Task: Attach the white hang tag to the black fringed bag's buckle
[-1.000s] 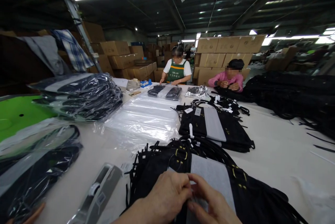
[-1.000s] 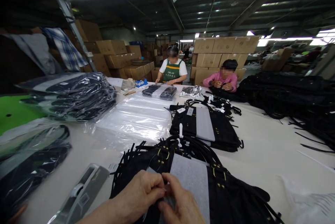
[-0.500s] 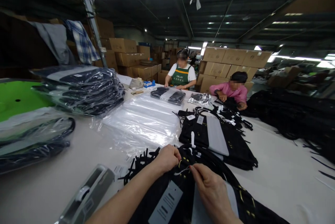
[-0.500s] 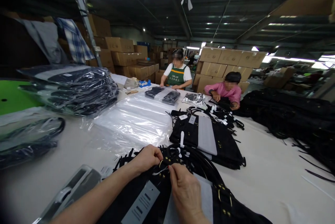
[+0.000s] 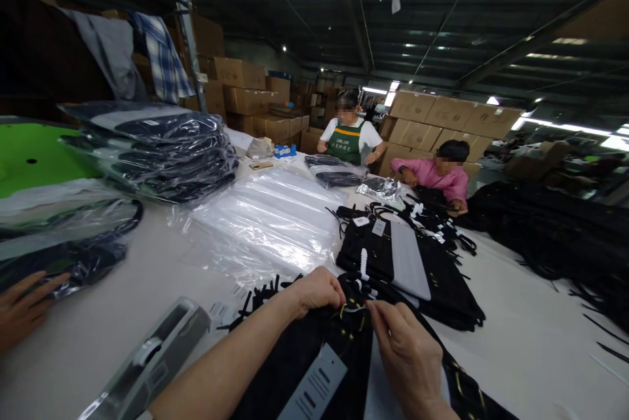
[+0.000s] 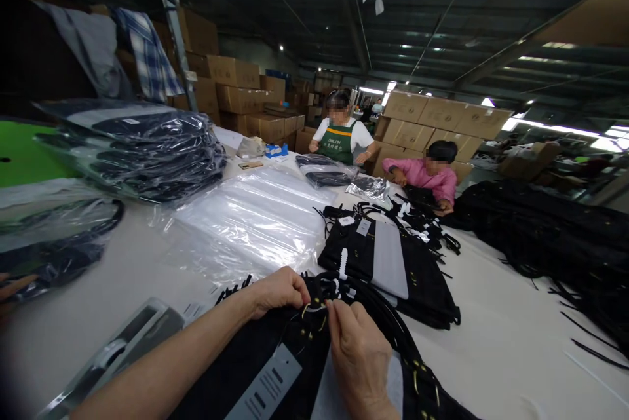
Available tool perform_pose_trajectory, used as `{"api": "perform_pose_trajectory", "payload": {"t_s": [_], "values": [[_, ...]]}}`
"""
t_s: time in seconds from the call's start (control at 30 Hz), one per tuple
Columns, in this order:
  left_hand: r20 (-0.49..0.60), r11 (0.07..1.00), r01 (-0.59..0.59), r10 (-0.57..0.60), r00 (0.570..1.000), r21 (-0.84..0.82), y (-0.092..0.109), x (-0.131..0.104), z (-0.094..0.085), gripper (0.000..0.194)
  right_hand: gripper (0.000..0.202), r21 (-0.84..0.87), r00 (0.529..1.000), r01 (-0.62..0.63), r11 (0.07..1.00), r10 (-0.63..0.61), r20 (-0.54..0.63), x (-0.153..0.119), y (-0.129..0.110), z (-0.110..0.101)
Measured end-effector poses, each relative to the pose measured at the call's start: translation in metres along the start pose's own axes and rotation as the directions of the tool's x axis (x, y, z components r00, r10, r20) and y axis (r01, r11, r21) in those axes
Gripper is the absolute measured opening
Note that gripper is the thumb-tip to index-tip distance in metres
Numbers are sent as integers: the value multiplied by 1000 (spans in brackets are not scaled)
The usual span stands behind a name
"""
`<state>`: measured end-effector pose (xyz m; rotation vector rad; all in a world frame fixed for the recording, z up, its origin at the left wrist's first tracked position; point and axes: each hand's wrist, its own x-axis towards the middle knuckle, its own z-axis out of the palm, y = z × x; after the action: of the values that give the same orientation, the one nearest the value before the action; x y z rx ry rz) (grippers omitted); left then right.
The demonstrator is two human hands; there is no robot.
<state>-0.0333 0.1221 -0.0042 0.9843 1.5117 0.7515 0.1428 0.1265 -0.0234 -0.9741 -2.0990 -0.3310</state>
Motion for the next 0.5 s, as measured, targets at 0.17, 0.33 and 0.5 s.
{"api": "perform_pose_trajectory", "payload": {"t_s": [0.17, 0.33, 0.5], "values": [[9, 997, -7, 6, 1000, 78, 5, -4, 2, 12, 26, -38, 996, 84, 996, -84, -11, -8, 3, 3], [-176, 958, 30, 22, 984, 286, 8, -6, 14, 21, 31, -4, 997, 77, 997, -77, 12, -10, 1, 3], [-256, 928, 70, 28, 966, 365, 7, -4, 22, 15, 34, 83, 988, 50, 995, -61, 142, -17, -5, -3]]}}
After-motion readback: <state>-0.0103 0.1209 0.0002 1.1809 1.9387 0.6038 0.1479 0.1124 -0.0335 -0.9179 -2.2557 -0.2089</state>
